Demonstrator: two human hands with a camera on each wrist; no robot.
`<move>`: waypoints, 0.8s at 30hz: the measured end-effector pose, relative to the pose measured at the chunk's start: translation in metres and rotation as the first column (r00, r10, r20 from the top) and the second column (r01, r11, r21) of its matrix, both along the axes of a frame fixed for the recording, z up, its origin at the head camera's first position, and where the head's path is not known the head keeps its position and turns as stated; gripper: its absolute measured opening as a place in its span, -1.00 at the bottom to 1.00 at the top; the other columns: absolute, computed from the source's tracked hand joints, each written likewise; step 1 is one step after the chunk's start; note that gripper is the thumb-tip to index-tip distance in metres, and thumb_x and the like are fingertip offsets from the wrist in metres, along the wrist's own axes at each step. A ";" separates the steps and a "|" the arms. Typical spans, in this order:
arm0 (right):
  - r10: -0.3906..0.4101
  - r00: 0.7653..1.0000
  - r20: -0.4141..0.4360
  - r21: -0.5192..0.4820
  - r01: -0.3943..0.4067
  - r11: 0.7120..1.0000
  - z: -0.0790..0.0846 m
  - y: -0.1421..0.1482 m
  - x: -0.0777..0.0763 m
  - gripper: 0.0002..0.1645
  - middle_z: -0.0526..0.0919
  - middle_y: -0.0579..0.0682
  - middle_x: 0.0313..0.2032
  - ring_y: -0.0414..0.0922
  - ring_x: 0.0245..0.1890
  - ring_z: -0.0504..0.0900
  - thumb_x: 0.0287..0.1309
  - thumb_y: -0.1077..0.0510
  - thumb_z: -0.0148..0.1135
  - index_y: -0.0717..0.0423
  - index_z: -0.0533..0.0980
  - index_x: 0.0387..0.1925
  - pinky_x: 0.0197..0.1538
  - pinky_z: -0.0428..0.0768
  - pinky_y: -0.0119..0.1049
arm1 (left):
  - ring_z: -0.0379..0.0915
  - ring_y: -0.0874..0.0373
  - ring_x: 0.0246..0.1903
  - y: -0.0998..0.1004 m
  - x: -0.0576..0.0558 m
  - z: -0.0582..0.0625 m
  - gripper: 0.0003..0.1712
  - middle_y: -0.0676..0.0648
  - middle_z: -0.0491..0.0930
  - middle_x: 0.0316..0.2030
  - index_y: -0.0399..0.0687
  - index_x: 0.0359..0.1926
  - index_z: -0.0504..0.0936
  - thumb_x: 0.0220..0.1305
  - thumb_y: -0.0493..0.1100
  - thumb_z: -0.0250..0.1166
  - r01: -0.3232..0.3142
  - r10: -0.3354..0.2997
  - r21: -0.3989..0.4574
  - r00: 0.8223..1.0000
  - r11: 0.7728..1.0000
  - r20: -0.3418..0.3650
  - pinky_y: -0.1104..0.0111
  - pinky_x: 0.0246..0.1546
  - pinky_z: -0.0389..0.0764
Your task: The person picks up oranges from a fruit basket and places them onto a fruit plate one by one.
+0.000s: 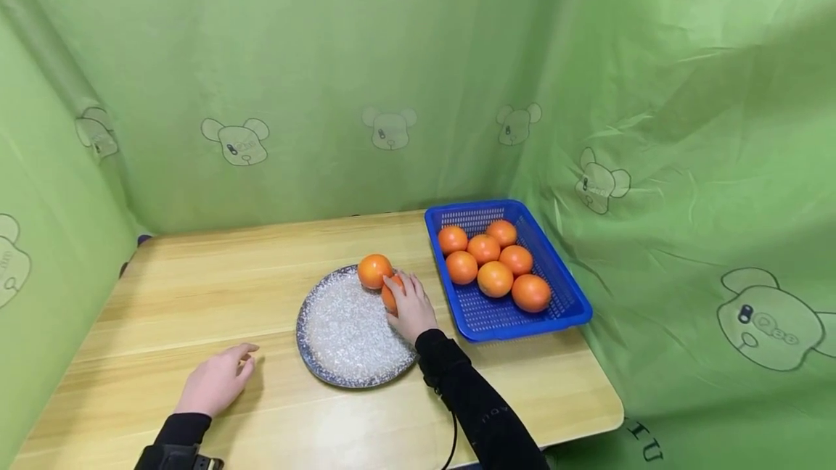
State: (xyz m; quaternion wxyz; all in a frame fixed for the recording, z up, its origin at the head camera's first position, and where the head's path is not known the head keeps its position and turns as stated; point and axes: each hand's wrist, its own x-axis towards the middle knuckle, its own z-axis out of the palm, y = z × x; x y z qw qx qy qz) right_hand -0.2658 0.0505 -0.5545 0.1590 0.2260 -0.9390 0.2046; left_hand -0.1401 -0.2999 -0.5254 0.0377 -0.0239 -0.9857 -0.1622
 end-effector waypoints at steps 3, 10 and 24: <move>0.035 0.999 0.005 0.001 -0.035 0.999 0.011 0.000 0.004 -0.09 0.32 0.27 0.32 0.32 0.33 0.25 -0.06 0.08 0.49 0.01 0.32 0.35 0.33 0.33 0.13 | 0.66 -0.11 -0.27 -0.001 -0.002 0.001 -0.70 -0.16 0.71 -0.17 -0.13 -0.01 0.64 0.28 -0.16 0.17 -0.002 0.002 -0.003 1.000 1.000 -0.007 0.00 -0.32 0.61; 0.189 0.981 -0.051 0.081 -0.184 0.980 0.069 0.014 0.027 -0.29 0.40 0.23 0.29 0.23 0.34 0.31 0.05 0.09 0.42 0.02 0.43 0.27 0.38 0.27 0.08 | 0.65 -0.14 -0.25 -0.003 -0.002 0.001 -0.67 -0.19 0.70 -0.15 -0.15 0.01 0.64 0.27 -0.17 0.16 -0.011 0.011 0.005 1.000 1.000 0.001 -0.02 -0.30 0.61; 0.095 0.971 0.218 0.135 -0.126 0.983 0.166 0.091 -0.058 -0.57 0.61 0.19 0.05 0.12 0.10 0.56 0.18 0.20 0.23 0.20 0.51 0.10 0.14 0.51 0.00 | 0.65 -0.15 -0.21 -0.009 0.000 0.000 -0.66 -0.20 0.71 -0.16 -0.17 0.02 0.63 0.28 -0.16 0.16 -0.028 0.028 0.004 1.000 1.000 0.010 -0.06 -0.23 0.61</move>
